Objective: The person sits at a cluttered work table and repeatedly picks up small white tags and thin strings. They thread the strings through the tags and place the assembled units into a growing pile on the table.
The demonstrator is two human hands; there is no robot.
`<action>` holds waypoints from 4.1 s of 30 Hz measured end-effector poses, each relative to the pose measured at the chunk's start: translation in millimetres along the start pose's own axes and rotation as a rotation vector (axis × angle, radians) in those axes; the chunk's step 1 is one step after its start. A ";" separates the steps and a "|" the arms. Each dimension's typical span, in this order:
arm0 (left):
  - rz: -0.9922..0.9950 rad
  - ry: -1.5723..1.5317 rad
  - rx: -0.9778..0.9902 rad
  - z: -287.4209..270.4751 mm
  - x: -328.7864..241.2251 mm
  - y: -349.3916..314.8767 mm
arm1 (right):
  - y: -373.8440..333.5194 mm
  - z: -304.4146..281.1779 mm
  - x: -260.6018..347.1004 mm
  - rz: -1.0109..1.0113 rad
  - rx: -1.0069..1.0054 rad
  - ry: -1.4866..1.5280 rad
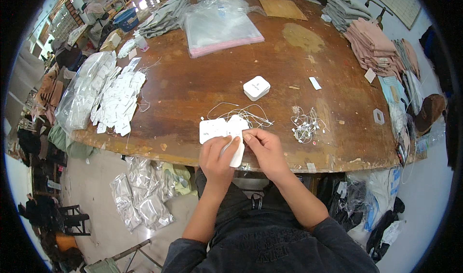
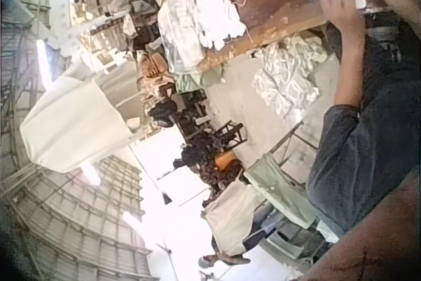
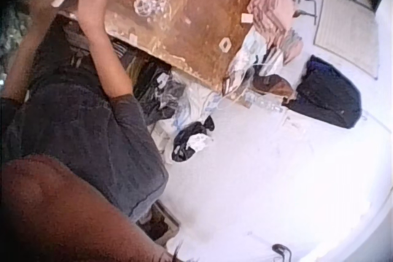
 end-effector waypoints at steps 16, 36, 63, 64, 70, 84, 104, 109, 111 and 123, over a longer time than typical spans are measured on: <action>-0.818 -0.456 0.019 18.6 58.1 21.4 | 37.6 -112.6 37.1 -0.471 0.041 -1.553; -0.772 -1.159 0.623 47.8 0.6 -1.0 | 44.0 -75.9 74.0 -0.286 0.059 -0.549; -1.073 -1.141 0.269 35.0 25.3 -20.6 | 5.7 -5.9 8.6 -0.103 -0.099 -0.180; -1.012 -1.060 0.265 31.3 24.4 -19.1 | 5.5 -3.7 7.8 -0.090 -0.059 -0.184; -0.850 -0.825 0.165 19.3 21.6 -15.3 | 7.0 11.8 22.7 -0.469 0.061 -0.609; -0.086 -0.060 0.078 4.9 -1.8 -2.1 | 7.6 -2.5 4.0 -0.007 0.030 -0.101; -0.711 -0.383 0.043 -0.7 59.4 15.0 | 67.1 -108.3 41.0 -0.660 -0.098 -1.194; -0.924 -0.855 0.326 20.7 33.7 -2.2 | 52.4 -116.2 79.1 -0.516 -0.335 -0.106; -1.009 -1.061 0.454 40.7 20.7 -7.3 | 40.5 -79.5 59.6 -0.282 -0.057 -0.296; -1.167 -1.293 0.190 52.0 25.2 -10.6 | 16.5 -91.2 16.0 -0.347 0.337 -0.932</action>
Point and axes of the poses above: each hand's wrist, its own y-axis towards the middle knuckle, its own z-axis out of the palm, x = y × z, the point moved 5 cm from there along y, towards the middle knuckle, and after that the axes turned 12 degrees about -z, right-handed, at the moved point
